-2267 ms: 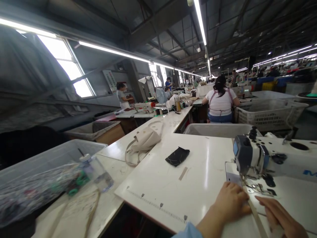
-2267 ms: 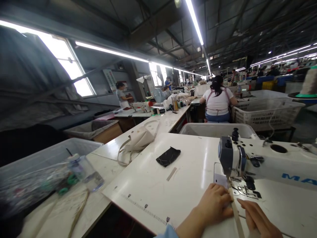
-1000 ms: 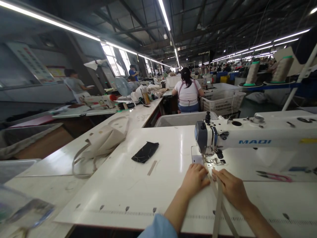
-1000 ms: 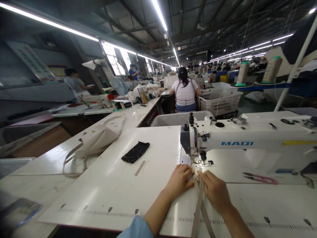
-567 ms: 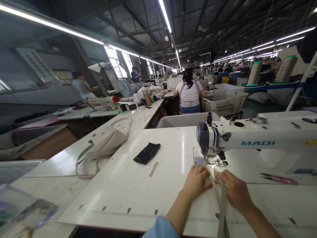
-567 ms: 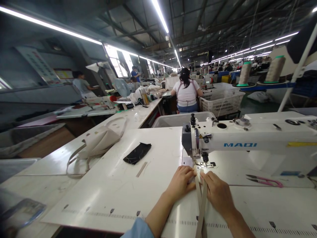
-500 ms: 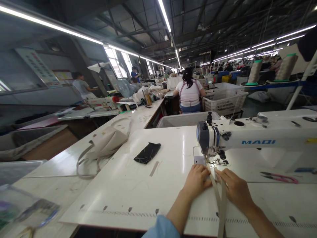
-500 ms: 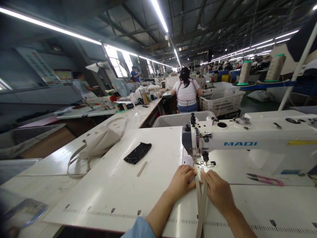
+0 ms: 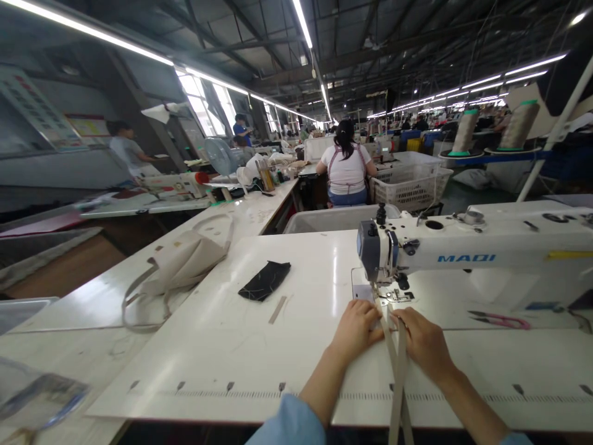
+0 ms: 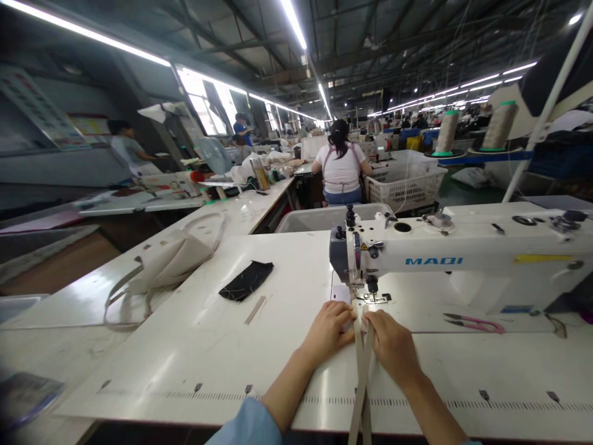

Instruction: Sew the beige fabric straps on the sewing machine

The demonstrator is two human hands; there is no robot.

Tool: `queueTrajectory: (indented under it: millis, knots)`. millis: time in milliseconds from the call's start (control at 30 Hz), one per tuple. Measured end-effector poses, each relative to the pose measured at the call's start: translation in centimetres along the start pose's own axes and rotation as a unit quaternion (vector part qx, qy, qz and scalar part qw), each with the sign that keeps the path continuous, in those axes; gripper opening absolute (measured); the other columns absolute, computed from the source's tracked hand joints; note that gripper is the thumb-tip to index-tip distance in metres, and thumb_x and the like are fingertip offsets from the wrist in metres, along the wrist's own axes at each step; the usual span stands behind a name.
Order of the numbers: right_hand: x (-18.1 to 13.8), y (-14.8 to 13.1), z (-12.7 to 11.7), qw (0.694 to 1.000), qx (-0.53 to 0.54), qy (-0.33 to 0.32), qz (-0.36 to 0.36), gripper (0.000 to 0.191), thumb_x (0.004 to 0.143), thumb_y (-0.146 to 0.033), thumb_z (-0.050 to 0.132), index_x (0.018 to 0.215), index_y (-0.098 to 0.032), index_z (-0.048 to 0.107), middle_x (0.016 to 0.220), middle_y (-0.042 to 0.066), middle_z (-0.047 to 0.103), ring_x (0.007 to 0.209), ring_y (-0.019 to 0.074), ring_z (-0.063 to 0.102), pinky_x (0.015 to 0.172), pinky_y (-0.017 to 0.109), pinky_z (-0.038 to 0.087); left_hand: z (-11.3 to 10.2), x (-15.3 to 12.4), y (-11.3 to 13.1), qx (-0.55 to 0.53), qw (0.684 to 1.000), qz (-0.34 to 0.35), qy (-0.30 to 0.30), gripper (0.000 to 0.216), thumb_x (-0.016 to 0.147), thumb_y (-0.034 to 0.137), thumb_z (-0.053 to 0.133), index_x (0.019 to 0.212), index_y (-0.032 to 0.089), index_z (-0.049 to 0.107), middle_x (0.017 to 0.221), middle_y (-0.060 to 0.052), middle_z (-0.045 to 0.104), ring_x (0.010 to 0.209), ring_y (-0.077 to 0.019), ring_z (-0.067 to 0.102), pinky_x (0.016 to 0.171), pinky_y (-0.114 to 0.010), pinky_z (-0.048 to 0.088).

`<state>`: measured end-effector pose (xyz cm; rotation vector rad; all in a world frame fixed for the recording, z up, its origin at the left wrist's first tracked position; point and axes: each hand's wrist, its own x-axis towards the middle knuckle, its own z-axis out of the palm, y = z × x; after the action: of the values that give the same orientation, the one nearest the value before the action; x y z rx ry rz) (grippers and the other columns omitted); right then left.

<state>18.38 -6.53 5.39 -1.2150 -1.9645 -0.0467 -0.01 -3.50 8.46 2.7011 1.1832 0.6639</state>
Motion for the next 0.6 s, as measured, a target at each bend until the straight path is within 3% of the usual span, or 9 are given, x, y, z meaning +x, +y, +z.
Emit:
queueTrajectory:
  millis: [133, 600]
  knots:
    - [-0.13, 0.06, -0.14, 1.0, 0.009, 0.015, 0.009, 0.021, 0.095, -0.027, 0.04, 0.102, -0.017, 0.057, 0.084, 0.004, 0.061, 0.077, 0.0133, 0.059, 0.066, 0.022, 0.042, 0.38, 0.0, -0.13, 0.002, 1.0, 0.01, 0.005, 0.02, 0.083, 0.036, 0.057, 0.093, 0.019, 0.061, 0.097, -0.006, 0.063, 0.094, -0.0204, 0.056, 0.087, -0.036, 0.041]
    - [-0.16, -0.16, -0.55, 1.0, -0.014, -0.001, 0.013, 0.019, 0.094, -0.028, 0.044, 0.099, -0.021, 0.062, 0.078, 0.001, 0.059, 0.073, 0.0119, 0.057, 0.067, 0.022, 0.038, 0.5, 0.01, 0.02, 0.01, 1.0, 0.011, 0.005, 0.018, 0.081, 0.032, 0.059, 0.091, 0.018, 0.061, 0.095, -0.006, 0.063, 0.094, -0.0203, 0.056, 0.087, -0.035, 0.041]
